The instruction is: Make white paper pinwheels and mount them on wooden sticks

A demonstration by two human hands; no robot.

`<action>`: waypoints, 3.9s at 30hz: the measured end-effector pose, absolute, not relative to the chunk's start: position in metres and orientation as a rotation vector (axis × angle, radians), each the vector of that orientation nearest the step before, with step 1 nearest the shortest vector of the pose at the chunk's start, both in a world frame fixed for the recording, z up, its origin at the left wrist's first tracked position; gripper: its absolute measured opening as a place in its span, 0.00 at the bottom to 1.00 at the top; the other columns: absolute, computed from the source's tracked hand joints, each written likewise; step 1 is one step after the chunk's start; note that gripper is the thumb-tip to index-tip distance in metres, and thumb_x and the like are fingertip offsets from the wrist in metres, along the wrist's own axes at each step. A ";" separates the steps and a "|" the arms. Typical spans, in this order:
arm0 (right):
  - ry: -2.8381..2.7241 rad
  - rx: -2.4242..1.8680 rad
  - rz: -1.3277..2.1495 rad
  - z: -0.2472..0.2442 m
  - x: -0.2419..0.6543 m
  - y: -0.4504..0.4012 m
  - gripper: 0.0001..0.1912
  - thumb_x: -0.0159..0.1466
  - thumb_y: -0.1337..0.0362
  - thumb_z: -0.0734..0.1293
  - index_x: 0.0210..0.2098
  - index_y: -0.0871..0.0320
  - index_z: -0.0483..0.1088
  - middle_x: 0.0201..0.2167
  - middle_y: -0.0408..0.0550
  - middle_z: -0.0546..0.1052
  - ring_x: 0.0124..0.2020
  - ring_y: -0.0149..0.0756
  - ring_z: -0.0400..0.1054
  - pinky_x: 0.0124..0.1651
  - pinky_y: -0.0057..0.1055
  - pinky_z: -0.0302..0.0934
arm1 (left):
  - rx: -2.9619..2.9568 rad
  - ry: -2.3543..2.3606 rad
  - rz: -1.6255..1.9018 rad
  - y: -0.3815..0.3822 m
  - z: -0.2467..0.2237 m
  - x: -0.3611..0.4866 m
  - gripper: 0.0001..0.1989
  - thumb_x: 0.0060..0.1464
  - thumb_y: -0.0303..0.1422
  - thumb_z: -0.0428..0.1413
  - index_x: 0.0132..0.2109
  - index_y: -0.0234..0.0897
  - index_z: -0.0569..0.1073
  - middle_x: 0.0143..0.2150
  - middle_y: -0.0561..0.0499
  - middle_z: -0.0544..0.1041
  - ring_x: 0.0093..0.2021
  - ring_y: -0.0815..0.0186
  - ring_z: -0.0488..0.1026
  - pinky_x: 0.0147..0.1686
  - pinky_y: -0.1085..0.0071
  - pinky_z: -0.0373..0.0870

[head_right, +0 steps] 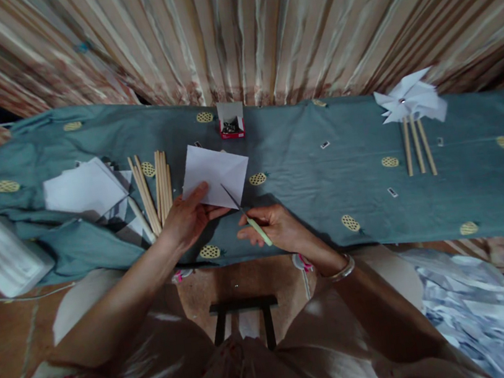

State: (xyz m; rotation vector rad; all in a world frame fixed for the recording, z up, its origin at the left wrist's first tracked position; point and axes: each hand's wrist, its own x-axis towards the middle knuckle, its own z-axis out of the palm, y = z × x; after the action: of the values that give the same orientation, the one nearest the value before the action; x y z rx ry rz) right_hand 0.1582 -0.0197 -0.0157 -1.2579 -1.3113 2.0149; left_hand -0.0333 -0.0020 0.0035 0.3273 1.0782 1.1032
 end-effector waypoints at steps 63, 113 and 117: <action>-1.061 -1.260 1.366 -0.003 0.160 0.021 0.21 0.42 0.60 0.80 0.32 0.54 0.72 0.20 0.33 0.68 0.20 0.23 0.57 0.22 0.23 0.54 | 0.971 1.200 0.828 -0.010 -0.021 -0.025 0.14 0.37 0.39 0.66 0.30 0.32 0.81 0.28 0.50 0.80 0.28 0.66 0.72 0.31 0.71 0.68; -1.442 -1.115 2.084 0.004 0.170 -0.011 0.21 0.57 0.49 0.73 0.40 0.59 0.73 0.28 0.46 0.79 0.25 0.30 0.70 0.26 0.27 0.64 | 0.402 0.993 1.193 0.010 -0.006 -0.049 0.13 0.59 0.37 0.58 0.47 0.34 0.72 0.40 0.45 0.82 0.44 0.56 0.81 0.49 0.56 0.78; -1.352 -1.115 2.170 -0.005 0.167 -0.011 0.20 0.54 0.50 0.77 0.37 0.57 0.74 0.25 0.43 0.77 0.23 0.27 0.69 0.25 0.25 0.65 | 0.410 0.972 1.163 0.008 -0.005 -0.047 0.15 0.60 0.38 0.57 0.50 0.33 0.72 0.40 0.44 0.82 0.46 0.55 0.80 0.51 0.54 0.77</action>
State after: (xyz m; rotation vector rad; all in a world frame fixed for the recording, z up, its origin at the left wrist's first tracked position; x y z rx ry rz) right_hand 0.1673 -0.0114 -0.0049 -1.1150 -1.3519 2.1698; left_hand -0.0467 0.0076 -0.0047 0.4099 0.9719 1.1628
